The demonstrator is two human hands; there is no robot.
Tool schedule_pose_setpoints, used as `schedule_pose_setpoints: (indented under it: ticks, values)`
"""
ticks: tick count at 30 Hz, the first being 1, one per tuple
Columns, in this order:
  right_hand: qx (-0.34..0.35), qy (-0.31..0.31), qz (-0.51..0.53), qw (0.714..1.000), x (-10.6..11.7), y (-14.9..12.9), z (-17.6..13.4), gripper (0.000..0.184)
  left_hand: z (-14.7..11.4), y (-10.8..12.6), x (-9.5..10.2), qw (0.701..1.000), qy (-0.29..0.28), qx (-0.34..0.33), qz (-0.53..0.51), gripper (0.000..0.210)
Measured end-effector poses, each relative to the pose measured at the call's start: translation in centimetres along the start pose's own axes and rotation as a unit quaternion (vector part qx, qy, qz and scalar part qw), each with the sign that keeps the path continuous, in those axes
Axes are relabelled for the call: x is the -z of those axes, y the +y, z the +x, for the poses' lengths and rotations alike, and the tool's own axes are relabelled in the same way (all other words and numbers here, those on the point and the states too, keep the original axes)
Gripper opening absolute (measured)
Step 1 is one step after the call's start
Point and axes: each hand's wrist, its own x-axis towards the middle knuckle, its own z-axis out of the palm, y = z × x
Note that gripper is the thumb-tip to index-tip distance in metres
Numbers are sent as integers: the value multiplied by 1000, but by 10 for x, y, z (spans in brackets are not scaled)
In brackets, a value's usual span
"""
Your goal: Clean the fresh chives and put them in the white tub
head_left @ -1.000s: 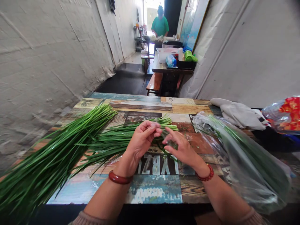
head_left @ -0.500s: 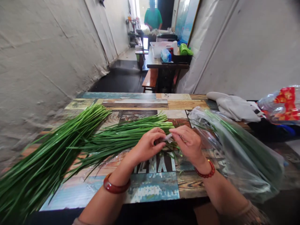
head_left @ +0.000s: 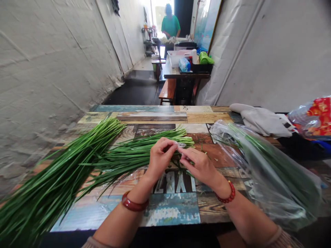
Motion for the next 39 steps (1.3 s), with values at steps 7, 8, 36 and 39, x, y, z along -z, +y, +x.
schedule_pose_setpoints:
  ticks: [7, 8, 36, 39]
  values:
    - [56, 58, -66, 995, 21, -6, 3, 28, 1, 4, 5, 940, -120, -165, 273, 18]
    - [45, 78, -64, 994, 23, -4, 3, 26, 1, 6, 5, 935, -146, -168, 275, 15]
    - [-35, 125, -41, 991, 12, 5, 2, 4, -3, 14, -1, 958, -215, -125, 142, 9]
    - [-129, 150, 43, 979, 10, 3, 3, 6, -5, 18, -4, 969, -221, -85, 70, 8]
